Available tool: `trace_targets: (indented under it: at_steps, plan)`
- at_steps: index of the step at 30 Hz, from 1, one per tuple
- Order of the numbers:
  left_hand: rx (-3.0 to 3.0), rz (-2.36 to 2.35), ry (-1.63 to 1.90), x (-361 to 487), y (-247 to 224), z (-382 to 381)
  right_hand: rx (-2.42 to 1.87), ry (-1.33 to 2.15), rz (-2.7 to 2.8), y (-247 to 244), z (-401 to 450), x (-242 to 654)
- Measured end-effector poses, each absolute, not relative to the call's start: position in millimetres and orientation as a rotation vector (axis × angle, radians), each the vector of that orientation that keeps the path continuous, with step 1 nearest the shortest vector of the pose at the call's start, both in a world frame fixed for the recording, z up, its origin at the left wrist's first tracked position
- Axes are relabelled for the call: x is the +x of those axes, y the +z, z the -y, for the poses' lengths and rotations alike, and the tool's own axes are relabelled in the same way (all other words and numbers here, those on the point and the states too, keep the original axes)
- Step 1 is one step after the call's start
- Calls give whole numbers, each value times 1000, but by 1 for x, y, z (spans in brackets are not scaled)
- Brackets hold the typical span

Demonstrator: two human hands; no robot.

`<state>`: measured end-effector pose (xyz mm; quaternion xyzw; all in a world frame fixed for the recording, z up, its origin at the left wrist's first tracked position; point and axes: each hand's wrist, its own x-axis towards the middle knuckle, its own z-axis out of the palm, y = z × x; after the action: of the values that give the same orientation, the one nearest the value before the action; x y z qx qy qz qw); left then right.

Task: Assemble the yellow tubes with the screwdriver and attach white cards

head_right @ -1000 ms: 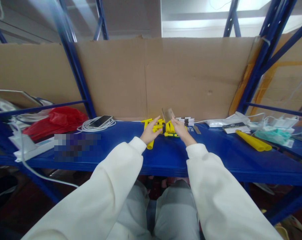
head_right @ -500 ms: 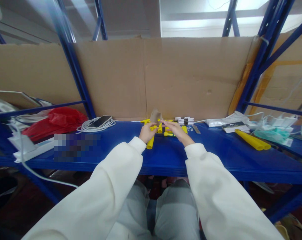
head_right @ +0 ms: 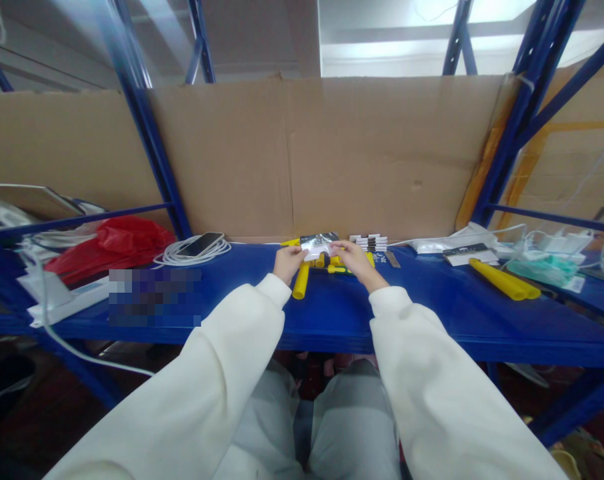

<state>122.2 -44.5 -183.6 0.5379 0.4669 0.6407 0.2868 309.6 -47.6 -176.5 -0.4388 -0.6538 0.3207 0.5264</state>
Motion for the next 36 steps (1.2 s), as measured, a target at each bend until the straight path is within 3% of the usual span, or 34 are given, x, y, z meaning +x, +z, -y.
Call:
trace_targets:
  at_steps: [18,24,32,36]
  plan:
    - [818,-989,1536,127,-159,75,-989,440,1618,-180,41,319]
    - [791,-931,1573,125,-155,77,-987,614,1589,-176,47,317]
    - [1099,-1493,1539,120,-177,57,-1032,582,1489,-177,44,322]
    - [1209,-1477,1417,118,-187,50,-1023,582,1490,-177,44,323]
